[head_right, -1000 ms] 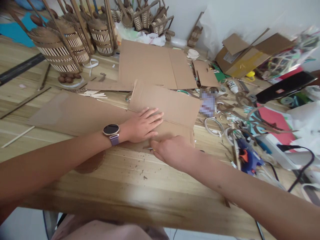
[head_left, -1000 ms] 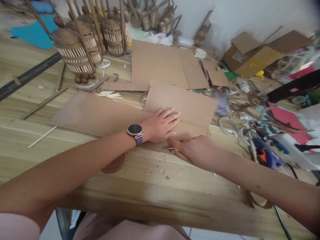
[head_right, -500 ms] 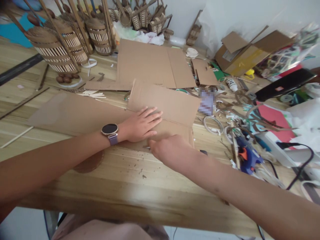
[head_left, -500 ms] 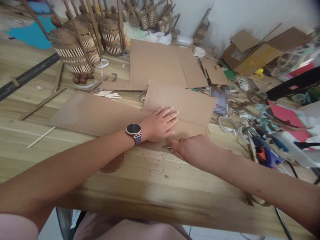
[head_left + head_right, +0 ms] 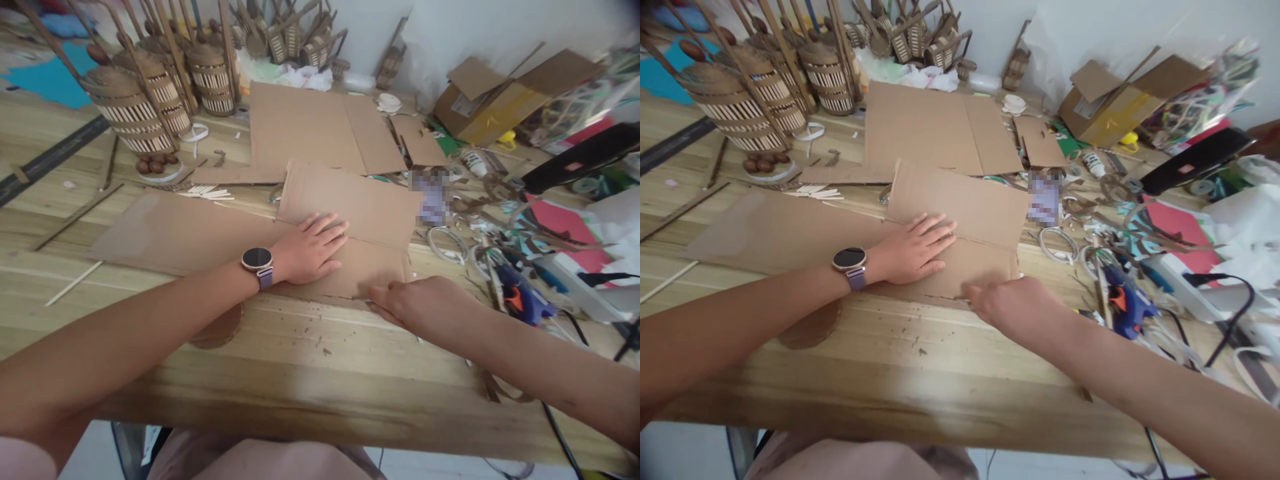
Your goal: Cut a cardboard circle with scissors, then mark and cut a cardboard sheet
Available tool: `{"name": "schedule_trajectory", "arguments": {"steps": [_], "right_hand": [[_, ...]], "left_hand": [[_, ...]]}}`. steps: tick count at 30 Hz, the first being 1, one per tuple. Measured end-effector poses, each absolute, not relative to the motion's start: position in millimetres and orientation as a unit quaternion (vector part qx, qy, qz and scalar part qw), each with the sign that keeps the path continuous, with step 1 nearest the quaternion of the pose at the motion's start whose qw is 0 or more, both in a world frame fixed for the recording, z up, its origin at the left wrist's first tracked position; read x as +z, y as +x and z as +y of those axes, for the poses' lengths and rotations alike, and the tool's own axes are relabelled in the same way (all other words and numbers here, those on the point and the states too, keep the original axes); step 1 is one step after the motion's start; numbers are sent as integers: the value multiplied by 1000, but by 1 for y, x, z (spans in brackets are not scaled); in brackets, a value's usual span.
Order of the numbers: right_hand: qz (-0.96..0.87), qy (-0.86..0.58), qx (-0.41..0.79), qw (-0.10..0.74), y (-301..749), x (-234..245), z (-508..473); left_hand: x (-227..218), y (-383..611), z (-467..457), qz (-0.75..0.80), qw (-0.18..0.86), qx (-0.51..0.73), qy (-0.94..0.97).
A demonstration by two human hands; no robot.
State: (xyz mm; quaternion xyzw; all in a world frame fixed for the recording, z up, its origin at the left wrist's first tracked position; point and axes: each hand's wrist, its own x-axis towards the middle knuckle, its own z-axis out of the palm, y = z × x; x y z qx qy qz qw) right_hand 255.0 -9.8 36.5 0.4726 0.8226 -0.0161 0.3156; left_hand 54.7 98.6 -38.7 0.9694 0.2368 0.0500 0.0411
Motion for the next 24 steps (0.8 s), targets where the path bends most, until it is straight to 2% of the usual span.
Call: {"name": "schedule_trajectory", "arguments": {"steps": [14, 21, 24], "right_hand": [[803, 491, 5, 337, 308, 28, -21], [808, 533, -110, 224, 332, 19, -22], [808, 536, -131, 207, 313, 22, -17]], "left_hand": [[-34, 95, 87, 236, 64, 69, 967], [-29, 26, 105, 161, 46, 67, 984], [-38, 0, 105, 168, 43, 51, 984]]}}
